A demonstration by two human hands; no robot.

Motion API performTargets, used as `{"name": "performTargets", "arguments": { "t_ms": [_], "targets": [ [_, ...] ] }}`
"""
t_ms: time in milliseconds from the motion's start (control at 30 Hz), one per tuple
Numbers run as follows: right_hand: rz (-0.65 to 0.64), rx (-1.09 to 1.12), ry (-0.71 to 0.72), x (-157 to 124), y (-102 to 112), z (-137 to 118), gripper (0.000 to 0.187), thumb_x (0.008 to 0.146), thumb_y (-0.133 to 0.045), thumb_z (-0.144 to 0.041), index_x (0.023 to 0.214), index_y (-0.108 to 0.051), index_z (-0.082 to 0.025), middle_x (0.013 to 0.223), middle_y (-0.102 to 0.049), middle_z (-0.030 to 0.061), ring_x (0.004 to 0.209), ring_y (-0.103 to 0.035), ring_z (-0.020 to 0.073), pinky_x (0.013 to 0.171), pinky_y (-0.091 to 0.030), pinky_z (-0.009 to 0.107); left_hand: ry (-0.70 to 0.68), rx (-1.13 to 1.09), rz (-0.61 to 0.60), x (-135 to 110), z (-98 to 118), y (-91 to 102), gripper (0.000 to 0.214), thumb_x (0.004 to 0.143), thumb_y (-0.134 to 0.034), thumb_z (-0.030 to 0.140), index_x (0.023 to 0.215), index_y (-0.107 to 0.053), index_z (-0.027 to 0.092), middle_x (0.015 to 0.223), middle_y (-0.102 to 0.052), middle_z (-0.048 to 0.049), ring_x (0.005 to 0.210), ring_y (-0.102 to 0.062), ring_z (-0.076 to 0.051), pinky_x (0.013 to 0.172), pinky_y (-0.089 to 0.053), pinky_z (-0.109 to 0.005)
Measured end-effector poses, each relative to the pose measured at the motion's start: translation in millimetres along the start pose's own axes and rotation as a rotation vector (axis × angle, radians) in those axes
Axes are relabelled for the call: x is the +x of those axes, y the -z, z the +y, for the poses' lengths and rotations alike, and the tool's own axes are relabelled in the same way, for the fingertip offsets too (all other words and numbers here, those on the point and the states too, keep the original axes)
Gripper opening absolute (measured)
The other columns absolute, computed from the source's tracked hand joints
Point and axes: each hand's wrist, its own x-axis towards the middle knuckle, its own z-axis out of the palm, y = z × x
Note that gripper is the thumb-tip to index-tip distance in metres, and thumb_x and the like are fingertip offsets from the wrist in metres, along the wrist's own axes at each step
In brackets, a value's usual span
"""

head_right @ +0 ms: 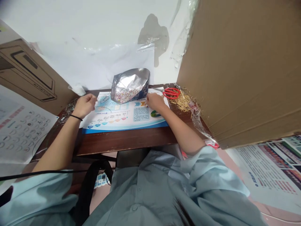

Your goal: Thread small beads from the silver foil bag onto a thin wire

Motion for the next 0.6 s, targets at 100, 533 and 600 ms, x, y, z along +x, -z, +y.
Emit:
{"name": "performTargets", "arguments": {
  "t_ms": [100,533,600],
  "targets": [
    [-0.003,0.066,0.068,1,1,0,0.014,0.081,-0.048,-0.016,0.086,-0.062,-0.019,0.091,-0.067,0.0067,0.085,-0.055,0.0206,0.073,-0.036,0.033,-0.070,0.303,0.075,2,0,12.6,0.016,0.084,-0.045,0.025,0.071,-0.054,0.021,0.075,-0.060,-0.0057,0.080,-0.057,-0.022,0.076,-0.041,-0.031],
    [-0.002,0.099,0.040,12,1,19,0.005,0.077,-0.058,-0.018,0.078,-0.062,-0.018,0.082,-0.066,0.0085,0.073,-0.054,0.0189,0.062,-0.035,0.030,-0.114,0.307,0.077,-5,10,22.1,0.016,0.084,-0.053,0.017,0.069,-0.047,0.021,0.058,-0.040,-0.0007,0.070,-0.049,-0.022,0.073,-0.038,-0.028],
    [0.016,0.077,0.009,12,2,20,0.008,0.077,-0.057,-0.015,0.081,-0.063,-0.018,0.085,-0.067,0.0097,0.075,-0.056,0.0202,0.064,-0.036,0.031,-0.096,0.058,-0.004,-8,17,19.9,0.021,0.082,-0.055,0.015,0.063,-0.048,0.020,0.055,-0.040,0.0004,0.059,-0.045,-0.017,0.063,-0.039,-0.025]
  ]
}}
